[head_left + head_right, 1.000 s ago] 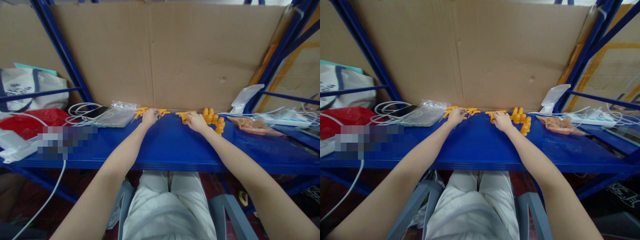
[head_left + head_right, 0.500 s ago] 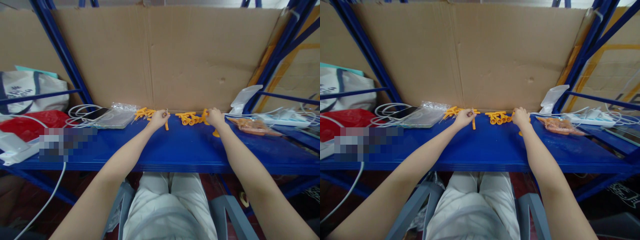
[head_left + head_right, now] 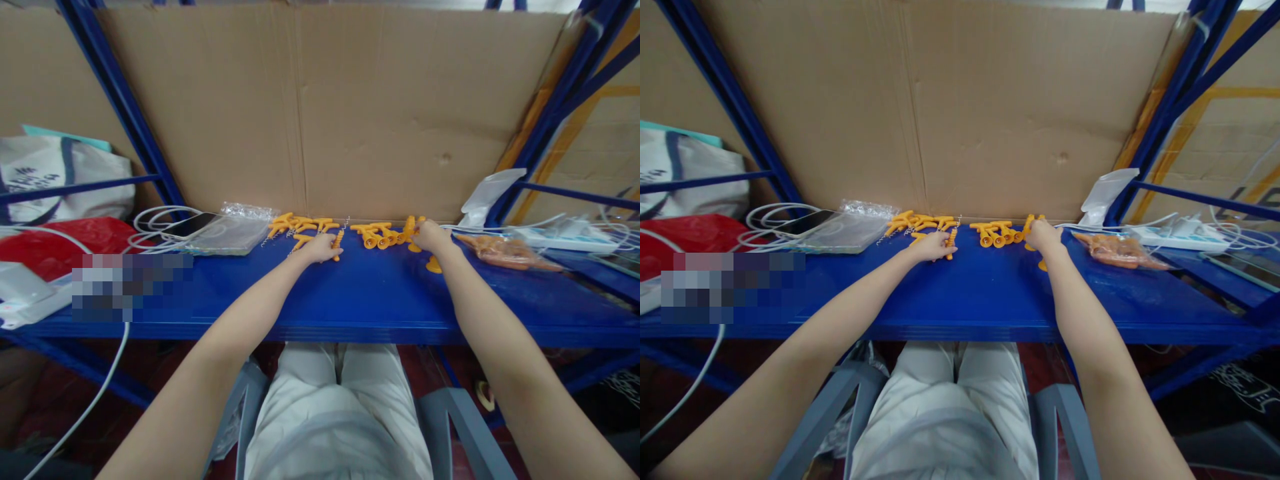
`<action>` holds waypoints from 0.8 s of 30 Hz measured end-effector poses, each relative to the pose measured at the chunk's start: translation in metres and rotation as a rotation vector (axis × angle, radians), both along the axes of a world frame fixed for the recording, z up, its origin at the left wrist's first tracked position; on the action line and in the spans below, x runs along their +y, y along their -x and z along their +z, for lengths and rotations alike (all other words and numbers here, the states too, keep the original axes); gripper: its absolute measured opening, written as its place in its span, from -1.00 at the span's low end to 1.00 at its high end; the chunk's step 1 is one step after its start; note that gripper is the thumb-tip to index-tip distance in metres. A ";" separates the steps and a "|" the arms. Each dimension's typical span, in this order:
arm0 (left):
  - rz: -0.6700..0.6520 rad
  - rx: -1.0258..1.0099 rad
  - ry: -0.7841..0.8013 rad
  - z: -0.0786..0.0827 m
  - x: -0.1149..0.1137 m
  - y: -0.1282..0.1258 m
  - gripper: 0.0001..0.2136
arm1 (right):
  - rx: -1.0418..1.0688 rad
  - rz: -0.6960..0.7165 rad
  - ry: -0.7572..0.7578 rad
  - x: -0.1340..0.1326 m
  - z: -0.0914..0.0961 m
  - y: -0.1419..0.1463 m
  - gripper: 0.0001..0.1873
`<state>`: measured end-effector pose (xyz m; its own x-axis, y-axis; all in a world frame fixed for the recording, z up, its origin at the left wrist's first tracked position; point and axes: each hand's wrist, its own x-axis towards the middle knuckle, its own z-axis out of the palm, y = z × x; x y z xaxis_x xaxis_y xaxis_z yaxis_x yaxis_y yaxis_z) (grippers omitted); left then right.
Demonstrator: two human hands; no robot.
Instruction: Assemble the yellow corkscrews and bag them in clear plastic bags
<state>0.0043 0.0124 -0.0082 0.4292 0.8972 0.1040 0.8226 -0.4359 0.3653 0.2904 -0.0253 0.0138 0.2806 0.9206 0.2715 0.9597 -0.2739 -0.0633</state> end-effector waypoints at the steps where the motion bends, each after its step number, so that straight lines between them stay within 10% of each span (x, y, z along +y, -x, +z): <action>1: -0.007 0.017 -0.015 0.000 0.000 0.000 -0.84 | -0.003 0.007 -0.004 0.001 0.001 0.001 -0.64; 12: -0.040 0.079 -0.066 -0.001 0.006 0.001 -0.80 | 0.151 0.484 0.224 -0.007 -0.003 0.030 -0.92; 24: -0.128 0.083 -0.052 -0.002 0.006 0.003 -0.79 | 0.009 0.422 0.081 -0.005 -0.006 0.043 -0.71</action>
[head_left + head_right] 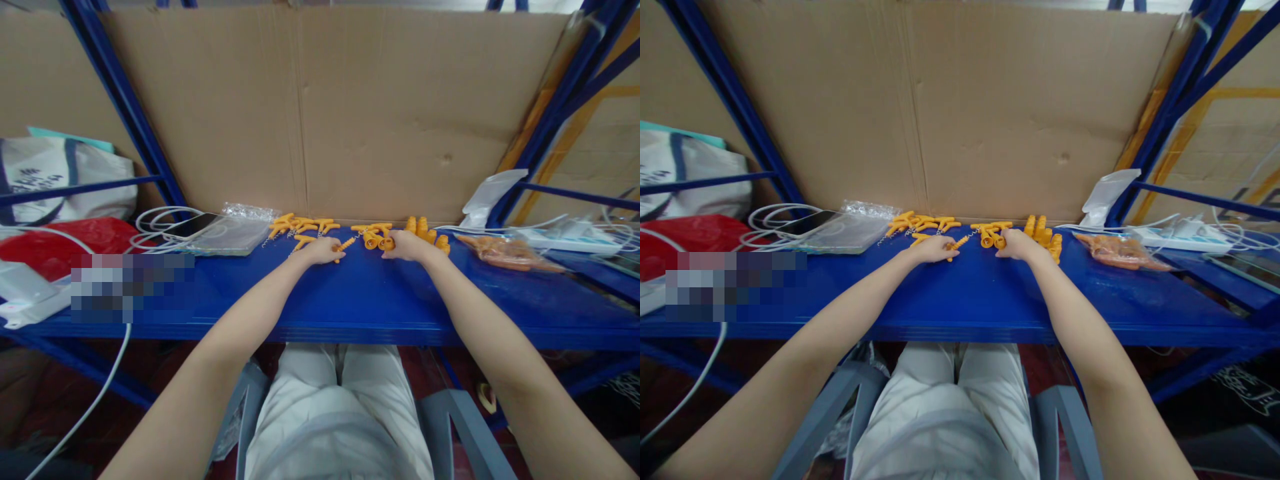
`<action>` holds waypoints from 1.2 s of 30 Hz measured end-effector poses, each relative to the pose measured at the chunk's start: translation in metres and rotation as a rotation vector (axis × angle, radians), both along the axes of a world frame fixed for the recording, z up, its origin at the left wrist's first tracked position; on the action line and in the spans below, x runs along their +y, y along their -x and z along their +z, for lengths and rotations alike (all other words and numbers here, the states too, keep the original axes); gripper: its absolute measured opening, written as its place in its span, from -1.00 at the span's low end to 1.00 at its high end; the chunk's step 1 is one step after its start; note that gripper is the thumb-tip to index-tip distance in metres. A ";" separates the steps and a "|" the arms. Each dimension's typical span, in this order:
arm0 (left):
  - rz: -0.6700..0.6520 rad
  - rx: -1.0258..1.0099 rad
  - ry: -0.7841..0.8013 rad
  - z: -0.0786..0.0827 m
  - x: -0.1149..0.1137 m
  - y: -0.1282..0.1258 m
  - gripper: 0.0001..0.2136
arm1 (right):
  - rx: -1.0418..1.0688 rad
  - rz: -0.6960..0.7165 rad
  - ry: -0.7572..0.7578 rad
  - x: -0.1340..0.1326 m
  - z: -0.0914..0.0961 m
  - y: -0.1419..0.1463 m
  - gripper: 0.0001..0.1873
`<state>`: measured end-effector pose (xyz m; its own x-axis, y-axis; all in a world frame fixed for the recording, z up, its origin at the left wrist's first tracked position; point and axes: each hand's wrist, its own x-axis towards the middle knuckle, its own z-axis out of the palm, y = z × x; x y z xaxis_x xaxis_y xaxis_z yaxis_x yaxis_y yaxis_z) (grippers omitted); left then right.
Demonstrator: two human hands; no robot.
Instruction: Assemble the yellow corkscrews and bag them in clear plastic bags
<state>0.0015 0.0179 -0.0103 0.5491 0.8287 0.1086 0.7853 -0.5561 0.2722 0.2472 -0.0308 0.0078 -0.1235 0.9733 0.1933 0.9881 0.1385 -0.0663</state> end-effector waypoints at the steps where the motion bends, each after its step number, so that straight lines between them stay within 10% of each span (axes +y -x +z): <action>1: -0.008 0.000 0.004 -0.001 0.001 0.000 -0.78 | -0.008 -0.001 -0.005 0.000 0.000 0.001 -0.70; 36: -0.025 -0.043 -0.016 -0.003 -0.004 -0.002 -0.78 | 0.160 0.186 -0.186 0.012 -0.010 -0.004 -0.64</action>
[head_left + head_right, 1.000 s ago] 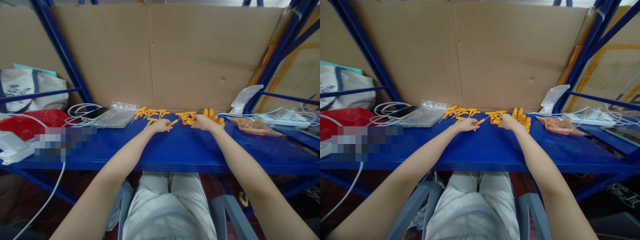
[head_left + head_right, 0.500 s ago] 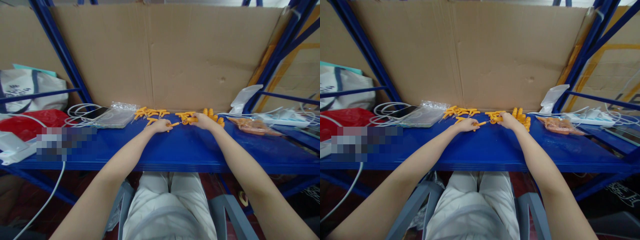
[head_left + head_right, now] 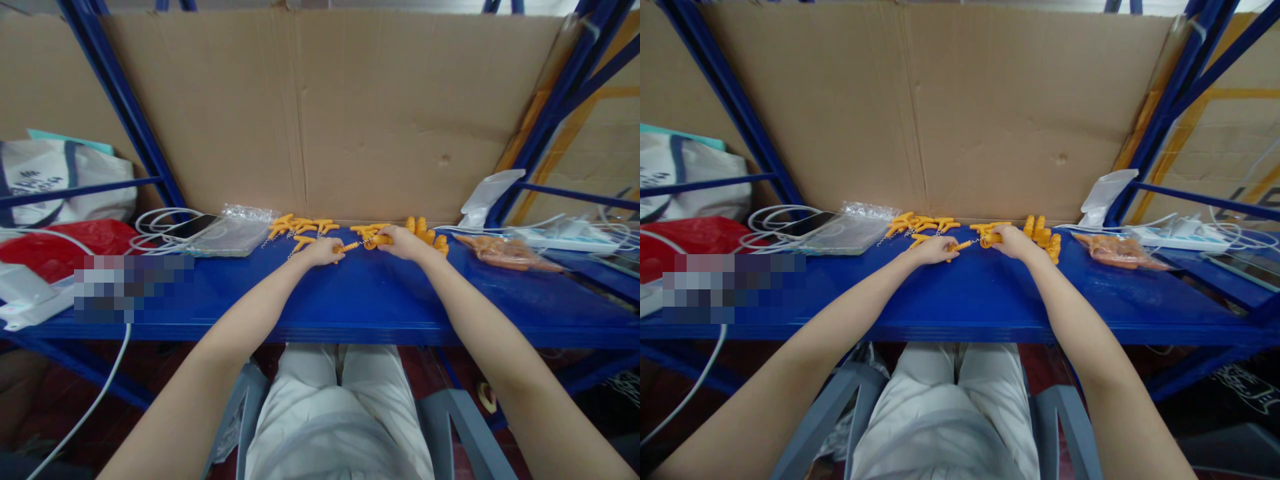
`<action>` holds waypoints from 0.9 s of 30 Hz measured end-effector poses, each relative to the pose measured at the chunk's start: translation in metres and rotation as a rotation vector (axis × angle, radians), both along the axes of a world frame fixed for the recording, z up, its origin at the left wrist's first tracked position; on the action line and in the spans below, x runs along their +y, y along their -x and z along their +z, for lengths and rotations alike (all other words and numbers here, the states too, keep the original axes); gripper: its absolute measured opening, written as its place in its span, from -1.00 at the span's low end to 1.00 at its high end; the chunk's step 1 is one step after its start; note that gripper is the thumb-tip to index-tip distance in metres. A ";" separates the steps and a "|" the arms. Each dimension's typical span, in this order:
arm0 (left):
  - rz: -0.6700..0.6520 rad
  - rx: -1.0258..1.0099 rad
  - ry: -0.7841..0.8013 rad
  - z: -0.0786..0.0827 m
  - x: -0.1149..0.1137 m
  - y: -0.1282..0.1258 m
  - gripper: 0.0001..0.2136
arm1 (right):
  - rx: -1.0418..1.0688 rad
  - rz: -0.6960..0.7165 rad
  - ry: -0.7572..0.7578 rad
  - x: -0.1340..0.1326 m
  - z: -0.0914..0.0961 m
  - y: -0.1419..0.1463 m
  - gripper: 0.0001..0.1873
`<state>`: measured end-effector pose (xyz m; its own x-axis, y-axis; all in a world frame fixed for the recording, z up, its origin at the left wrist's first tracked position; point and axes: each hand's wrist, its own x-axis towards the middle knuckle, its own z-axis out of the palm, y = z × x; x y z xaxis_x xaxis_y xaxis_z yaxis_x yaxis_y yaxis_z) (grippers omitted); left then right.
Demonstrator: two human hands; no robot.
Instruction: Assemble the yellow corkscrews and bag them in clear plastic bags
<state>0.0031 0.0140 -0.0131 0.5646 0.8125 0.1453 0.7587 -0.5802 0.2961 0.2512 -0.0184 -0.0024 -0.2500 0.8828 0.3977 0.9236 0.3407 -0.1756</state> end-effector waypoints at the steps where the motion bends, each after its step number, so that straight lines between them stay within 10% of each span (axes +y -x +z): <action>1: -0.004 -0.007 -0.002 0.000 -0.001 -0.001 -0.78 | 0.004 0.020 -0.015 0.001 0.000 0.000 -0.64; 27: 0.092 -0.003 -0.184 0.001 -0.002 -0.001 -0.72 | 0.091 0.195 -0.063 0.009 -0.005 -0.008 -0.67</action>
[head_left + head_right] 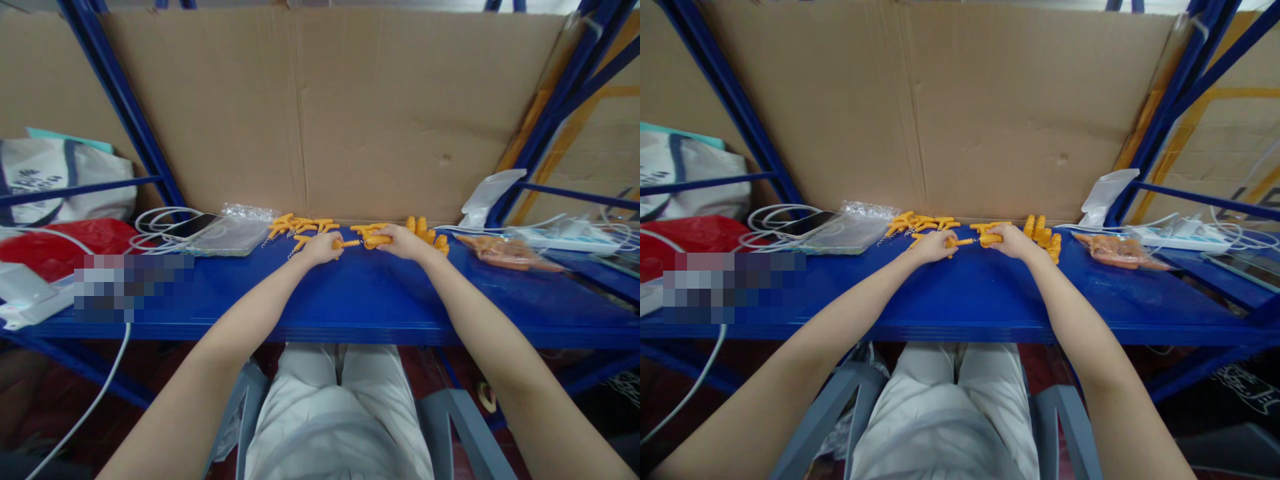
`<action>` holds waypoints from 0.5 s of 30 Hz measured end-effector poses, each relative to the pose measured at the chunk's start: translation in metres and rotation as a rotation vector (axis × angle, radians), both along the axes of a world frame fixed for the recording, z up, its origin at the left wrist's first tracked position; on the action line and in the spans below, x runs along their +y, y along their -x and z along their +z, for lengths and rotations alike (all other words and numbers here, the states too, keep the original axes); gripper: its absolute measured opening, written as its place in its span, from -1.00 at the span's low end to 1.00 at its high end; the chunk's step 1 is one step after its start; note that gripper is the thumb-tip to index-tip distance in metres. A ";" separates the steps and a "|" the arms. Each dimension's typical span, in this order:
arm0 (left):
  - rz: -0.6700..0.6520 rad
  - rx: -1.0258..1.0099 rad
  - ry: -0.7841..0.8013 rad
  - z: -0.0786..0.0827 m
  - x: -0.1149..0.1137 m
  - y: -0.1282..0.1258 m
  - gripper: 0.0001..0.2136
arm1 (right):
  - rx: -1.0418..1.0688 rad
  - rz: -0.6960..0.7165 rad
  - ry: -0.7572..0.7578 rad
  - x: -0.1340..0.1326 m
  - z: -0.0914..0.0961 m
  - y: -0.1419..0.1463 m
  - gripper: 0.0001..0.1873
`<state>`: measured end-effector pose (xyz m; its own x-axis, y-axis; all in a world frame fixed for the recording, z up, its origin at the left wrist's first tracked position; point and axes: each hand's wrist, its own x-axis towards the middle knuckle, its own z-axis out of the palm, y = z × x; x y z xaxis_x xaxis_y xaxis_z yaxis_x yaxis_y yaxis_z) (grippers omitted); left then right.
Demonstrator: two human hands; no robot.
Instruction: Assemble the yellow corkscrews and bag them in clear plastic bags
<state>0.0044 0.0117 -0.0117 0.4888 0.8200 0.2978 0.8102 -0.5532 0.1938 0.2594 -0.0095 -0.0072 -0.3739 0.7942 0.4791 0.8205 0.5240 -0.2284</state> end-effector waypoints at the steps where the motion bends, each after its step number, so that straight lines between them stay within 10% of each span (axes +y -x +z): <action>1: -0.003 -0.018 -0.024 0.000 -0.001 -0.001 -0.71 | -0.005 0.014 0.003 0.000 0.000 0.001 -0.67; 15: 0.074 0.045 -0.127 0.008 -0.016 -0.005 -0.72 | 0.106 0.044 0.050 -0.004 -0.011 0.018 -0.63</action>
